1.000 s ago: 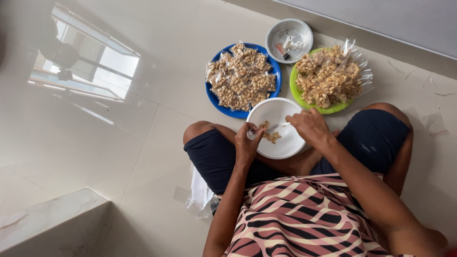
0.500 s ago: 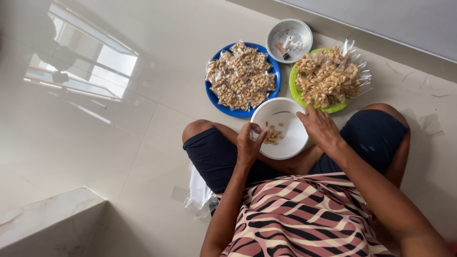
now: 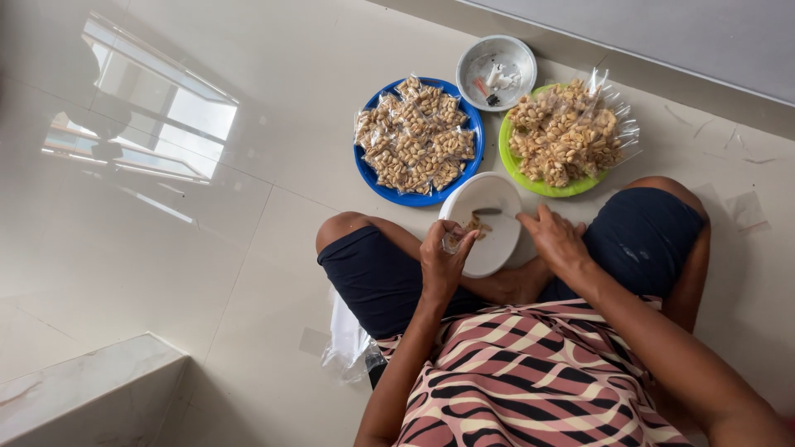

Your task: A person sitting on the floor sorts and transfers small food items from plates into a bowl using a spoon and their fingers.

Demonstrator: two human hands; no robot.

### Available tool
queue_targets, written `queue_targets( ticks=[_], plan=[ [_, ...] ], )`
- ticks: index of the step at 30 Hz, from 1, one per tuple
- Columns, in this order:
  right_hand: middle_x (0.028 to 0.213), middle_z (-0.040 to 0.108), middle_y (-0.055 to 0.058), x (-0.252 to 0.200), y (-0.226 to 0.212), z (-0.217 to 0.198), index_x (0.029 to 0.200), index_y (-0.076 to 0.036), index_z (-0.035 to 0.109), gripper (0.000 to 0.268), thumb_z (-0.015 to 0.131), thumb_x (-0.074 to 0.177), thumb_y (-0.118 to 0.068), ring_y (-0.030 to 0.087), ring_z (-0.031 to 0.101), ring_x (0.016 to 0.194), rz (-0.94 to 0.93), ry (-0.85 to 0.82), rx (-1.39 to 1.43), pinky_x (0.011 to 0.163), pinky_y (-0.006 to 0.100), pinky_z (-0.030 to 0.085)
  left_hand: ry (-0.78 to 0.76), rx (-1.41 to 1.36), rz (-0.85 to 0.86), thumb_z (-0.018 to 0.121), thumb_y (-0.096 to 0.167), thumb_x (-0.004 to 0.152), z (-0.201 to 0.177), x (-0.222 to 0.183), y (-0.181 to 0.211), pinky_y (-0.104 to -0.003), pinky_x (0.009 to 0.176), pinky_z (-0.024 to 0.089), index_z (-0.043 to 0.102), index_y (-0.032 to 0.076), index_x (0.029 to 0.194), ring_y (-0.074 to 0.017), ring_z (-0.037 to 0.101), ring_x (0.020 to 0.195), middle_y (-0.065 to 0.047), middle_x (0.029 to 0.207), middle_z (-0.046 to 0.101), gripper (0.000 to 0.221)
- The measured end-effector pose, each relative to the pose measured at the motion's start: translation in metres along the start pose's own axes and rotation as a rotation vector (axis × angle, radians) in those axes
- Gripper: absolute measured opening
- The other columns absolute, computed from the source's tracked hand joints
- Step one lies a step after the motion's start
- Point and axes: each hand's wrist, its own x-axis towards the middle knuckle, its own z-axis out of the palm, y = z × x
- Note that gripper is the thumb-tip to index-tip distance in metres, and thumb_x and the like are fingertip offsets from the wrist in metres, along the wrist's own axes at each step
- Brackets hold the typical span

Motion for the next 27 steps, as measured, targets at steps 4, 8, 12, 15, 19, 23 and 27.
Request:
queue_targets(
  ticks=[4,8,12,15,19,23,27],
  plan=[
    [0.105,0.057,0.010,-0.020,0.002,0.035,0.141,-0.020,0.057,0.044,0.049,0.100,-0.005,0.037,0.069,0.098,-0.195,-0.039,0.287,0.086,0.045,0.058,0.034,-0.006,-0.045,0.089,0.020,0.085,-0.003,-0.005,0.009,-0.038,0.077,0.057,0.061,0.008,0.088,-0.0323,0.072,0.080,-0.009,0.078,0.068,0.030],
    [0.092,0.077,0.009,-0.032,-0.019,0.028,0.141,-0.033,0.057,0.056,0.041,0.098,-0.001,0.021,0.079,0.080,0.078,-0.647,0.841,0.074,0.033,0.064,0.051,-0.004,-0.093,0.088,0.022,0.086,-0.008,-0.012,0.009,-0.040,0.075,0.057,0.061,0.008,0.089,-0.0332,0.072,0.079,-0.010,0.078,0.068,0.030],
    [0.085,0.076,0.012,-0.035,-0.050,0.014,0.140,-0.023,0.060,0.052,0.047,0.098,0.004,0.021,0.079,0.073,0.097,-0.647,1.052,0.069,0.032,0.065,0.069,-0.008,-0.103,0.087,0.020,0.087,-0.010,-0.012,0.004,-0.038,0.073,0.056,0.060,0.009,0.087,-0.0313,0.071,0.076,-0.010,0.077,0.068,0.030],
    [0.087,0.076,0.014,-0.033,-0.052,0.009,0.139,-0.019,0.063,0.048,0.050,0.099,0.003,0.021,0.077,0.072,0.070,-0.618,1.138,0.065,0.033,0.065,0.105,0.000,-0.092,0.087,0.018,0.088,-0.015,-0.007,0.001,-0.035,0.072,0.055,0.059,0.008,0.084,-0.0299,0.071,0.073,-0.010,0.074,0.067,0.030],
    [0.090,0.075,0.017,-0.026,-0.046,-0.026,0.139,-0.009,0.066,0.048,0.048,0.097,0.005,0.020,0.073,0.074,0.025,-0.551,1.096,0.066,0.033,0.064,0.106,-0.050,-0.168,0.086,0.021,0.088,-0.016,-0.007,-0.029,-0.035,0.072,0.052,0.059,0.008,0.086,-0.0270,0.070,0.074,-0.009,0.074,0.065,0.030],
    [0.090,0.076,0.016,-0.018,-0.036,-0.054,0.136,-0.006,0.069,0.047,0.047,0.096,0.003,0.019,0.069,0.075,-0.037,-0.546,0.944,0.070,0.036,0.060,0.045,-0.079,-0.227,0.084,0.025,0.091,-0.018,-0.004,-0.044,-0.035,0.072,0.049,0.059,0.010,0.087,-0.0218,0.066,0.072,-0.007,0.073,0.064,0.030],
    [0.094,0.081,0.017,-0.015,-0.022,-0.084,0.134,-0.013,0.072,0.047,0.050,0.094,-0.002,0.024,0.075,0.082,-0.043,-0.511,0.809,0.080,0.038,0.061,-0.003,-0.054,-0.213,0.086,0.026,0.089,-0.012,-0.003,-0.052,-0.035,0.071,0.049,0.059,0.010,0.084,-0.0265,0.067,0.072,-0.009,0.073,0.065,0.032]
  ],
)
